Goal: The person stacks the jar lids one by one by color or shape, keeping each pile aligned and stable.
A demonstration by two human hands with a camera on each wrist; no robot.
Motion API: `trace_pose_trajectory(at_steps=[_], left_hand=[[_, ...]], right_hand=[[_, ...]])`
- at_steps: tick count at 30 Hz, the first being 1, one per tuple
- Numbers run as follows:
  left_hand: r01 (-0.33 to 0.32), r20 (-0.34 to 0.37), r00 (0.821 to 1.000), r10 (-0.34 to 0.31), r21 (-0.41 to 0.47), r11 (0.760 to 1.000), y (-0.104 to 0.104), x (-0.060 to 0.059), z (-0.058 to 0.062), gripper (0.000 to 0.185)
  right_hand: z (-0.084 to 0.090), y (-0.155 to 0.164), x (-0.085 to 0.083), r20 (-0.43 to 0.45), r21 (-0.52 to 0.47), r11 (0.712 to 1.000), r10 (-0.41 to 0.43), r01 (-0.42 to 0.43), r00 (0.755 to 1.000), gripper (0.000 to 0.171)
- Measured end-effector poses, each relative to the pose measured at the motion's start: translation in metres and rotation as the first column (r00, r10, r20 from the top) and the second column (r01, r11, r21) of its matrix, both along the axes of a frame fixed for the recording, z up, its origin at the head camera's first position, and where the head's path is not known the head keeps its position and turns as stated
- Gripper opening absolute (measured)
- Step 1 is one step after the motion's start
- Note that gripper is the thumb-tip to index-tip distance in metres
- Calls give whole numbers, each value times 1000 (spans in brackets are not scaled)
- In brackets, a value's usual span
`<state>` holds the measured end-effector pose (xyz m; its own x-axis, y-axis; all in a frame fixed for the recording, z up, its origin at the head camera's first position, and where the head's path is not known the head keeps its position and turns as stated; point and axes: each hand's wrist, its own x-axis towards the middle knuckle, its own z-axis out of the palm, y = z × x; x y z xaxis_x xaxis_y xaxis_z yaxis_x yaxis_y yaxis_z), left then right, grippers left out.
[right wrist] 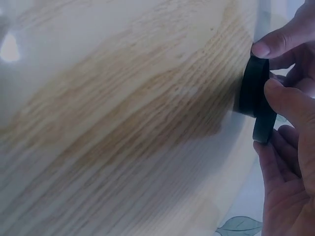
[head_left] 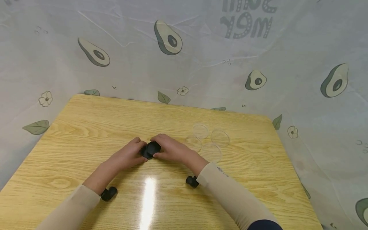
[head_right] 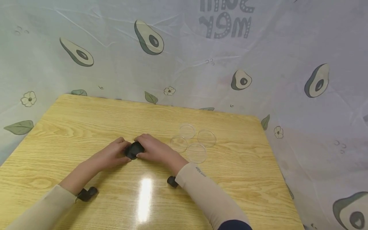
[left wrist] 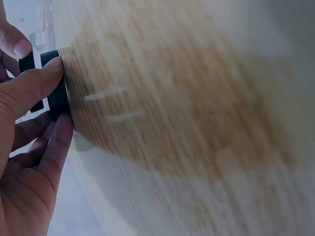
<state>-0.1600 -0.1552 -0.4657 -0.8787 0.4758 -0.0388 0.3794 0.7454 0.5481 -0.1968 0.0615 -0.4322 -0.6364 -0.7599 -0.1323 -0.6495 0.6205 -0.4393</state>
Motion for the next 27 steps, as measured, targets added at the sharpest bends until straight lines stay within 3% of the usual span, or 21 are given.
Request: trace_pose_trajectory(at_steps=[27], left_hand=[[-17, 16, 1000, 16, 20, 1000, -1, 2, -1, 42]], right_hand=[[-9, -13, 8, -21, -4, 1000, -3, 3, 1000, 60]])
